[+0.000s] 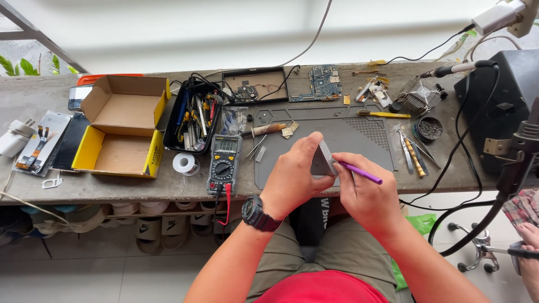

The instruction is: Refilling a gas lighter using a butane gas canister at a workbench with various tools.

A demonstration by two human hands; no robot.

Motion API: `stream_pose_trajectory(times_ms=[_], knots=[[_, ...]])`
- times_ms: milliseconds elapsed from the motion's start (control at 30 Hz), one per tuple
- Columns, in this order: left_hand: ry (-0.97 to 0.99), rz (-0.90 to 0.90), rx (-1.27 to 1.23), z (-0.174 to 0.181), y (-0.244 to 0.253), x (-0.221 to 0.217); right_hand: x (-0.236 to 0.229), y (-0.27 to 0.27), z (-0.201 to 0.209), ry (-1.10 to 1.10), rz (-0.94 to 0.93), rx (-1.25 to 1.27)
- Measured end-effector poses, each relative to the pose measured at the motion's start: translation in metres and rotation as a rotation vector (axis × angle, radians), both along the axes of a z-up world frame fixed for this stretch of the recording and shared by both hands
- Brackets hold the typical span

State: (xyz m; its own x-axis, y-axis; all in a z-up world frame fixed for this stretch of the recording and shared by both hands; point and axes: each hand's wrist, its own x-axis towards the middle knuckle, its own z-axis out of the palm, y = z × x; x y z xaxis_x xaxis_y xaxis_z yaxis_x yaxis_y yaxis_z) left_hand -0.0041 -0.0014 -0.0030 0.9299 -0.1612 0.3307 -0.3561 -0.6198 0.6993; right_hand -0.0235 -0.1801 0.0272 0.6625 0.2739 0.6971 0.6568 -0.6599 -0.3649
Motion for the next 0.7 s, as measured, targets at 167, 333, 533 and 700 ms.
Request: stream_pose_trajectory(times_ms=[167,333,533,700], knots=[[0.014,0.011,-0.039,0.002,0.006,-0.001,-0.003,0.010,-0.005,-0.047,0.015,0.068],[0.039,0.018,-0.074,-0.001,0.009,0.002,0.003,0.006,-0.008,0.070,0.013,0.181],[0.068,-0.006,-0.080,-0.001,0.011,0.003,0.003,0.003,0.008,0.428,-0.004,0.384],[0.071,-0.027,-0.097,0.002,0.012,0.003,0.004,0.005,0.021,0.712,0.049,0.620]])
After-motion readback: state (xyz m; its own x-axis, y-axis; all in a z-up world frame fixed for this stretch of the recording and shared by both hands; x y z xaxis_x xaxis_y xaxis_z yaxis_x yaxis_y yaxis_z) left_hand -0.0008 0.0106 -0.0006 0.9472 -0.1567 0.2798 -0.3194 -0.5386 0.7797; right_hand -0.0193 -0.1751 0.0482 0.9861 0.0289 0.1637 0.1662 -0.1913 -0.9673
